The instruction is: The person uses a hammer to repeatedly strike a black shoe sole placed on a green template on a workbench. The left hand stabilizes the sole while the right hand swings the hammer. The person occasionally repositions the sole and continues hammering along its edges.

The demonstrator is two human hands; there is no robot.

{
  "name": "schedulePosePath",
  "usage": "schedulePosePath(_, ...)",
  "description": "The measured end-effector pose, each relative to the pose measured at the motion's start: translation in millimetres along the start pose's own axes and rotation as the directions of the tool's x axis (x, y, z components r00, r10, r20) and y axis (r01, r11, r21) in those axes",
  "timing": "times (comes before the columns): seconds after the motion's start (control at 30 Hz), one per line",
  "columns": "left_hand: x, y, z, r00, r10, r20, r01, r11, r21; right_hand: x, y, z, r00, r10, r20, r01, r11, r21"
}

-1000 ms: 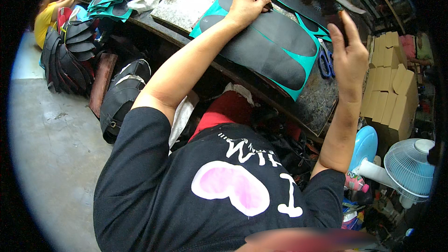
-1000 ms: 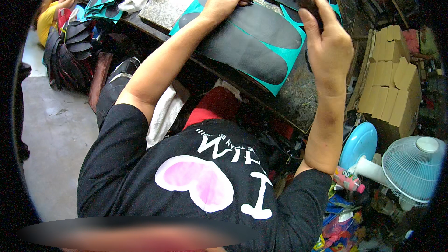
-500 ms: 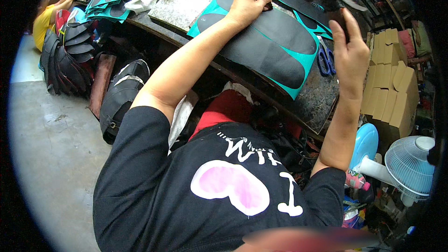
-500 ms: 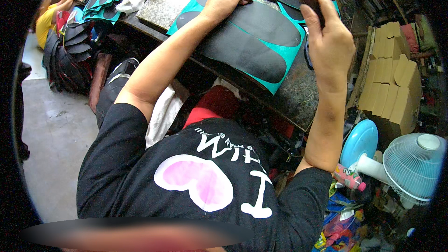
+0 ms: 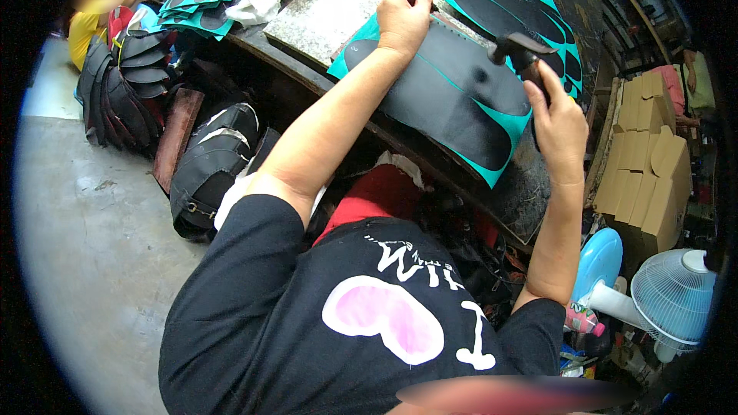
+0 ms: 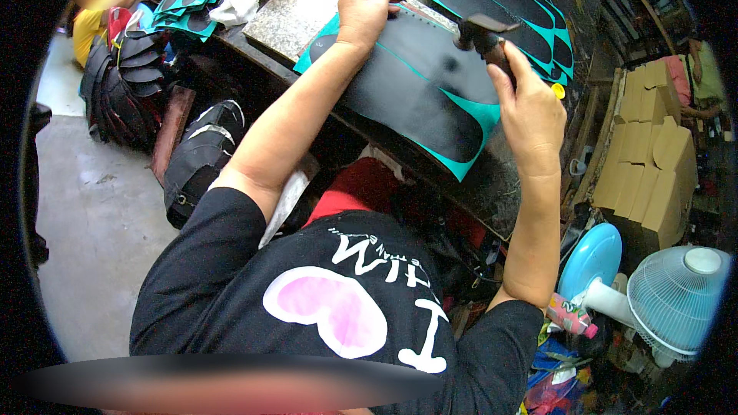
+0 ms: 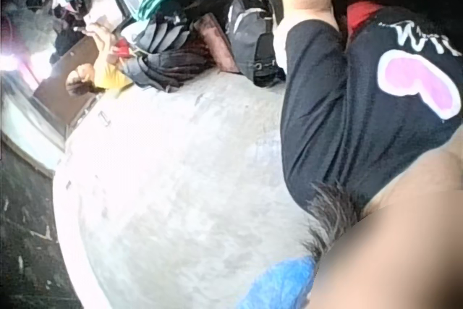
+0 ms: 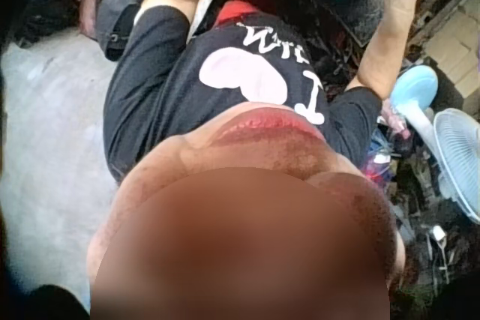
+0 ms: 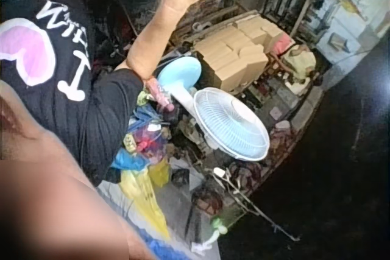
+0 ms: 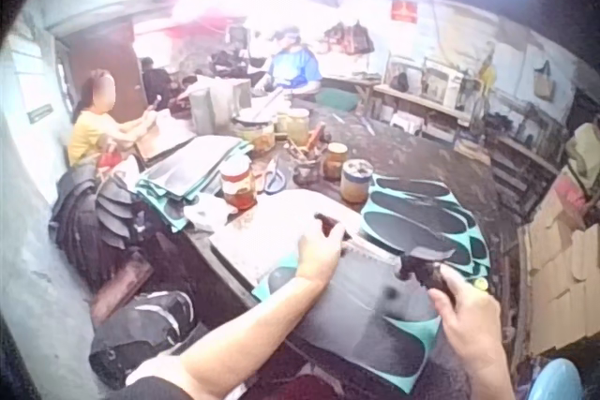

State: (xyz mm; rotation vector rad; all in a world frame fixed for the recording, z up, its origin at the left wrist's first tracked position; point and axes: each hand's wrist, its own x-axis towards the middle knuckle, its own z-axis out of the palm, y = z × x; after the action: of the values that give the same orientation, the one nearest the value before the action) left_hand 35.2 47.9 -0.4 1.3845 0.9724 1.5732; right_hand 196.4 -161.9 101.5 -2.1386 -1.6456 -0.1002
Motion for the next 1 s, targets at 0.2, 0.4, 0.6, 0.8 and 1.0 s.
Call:
schedulePosePath(0.2, -8, 6, -1, 0.98, 0.093, 0.178, -0.148, 0.933, 0.327, -4, 16, 19, 0.998, 0.035, 0.056, -0.031, 0.998, -0.056)
schedulePosePath(0.4, -12, 11, 4, 0.955, 0.089, 0.281, -0.135, 0.98, 0.148, -1, 14, 5, 0.995, -0.058, -0.077, 0.065, 0.994, 0.089)
schedulePosePath(0.6, -14, 10, 8, 0.915, 0.139, 0.38, -0.234, 0.948, 0.216, -1, 16, 1, 0.981, -0.116, -0.157, 0.142, 0.976, 0.164)
schedulePosePath(0.8, -14, 10, 10, 0.87, 0.067, 0.489, -0.127, 0.988, 0.092, 1, 10, -5, 0.982, -0.095, -0.164, 0.127, 0.971, 0.203)
schedulePosePath(1.0, -20, 17, 12, 0.815, 0.26, 0.517, -0.398, 0.901, 0.175, 4, -18, -48, 0.921, -0.028, -0.388, 0.22, 0.861, 0.459)
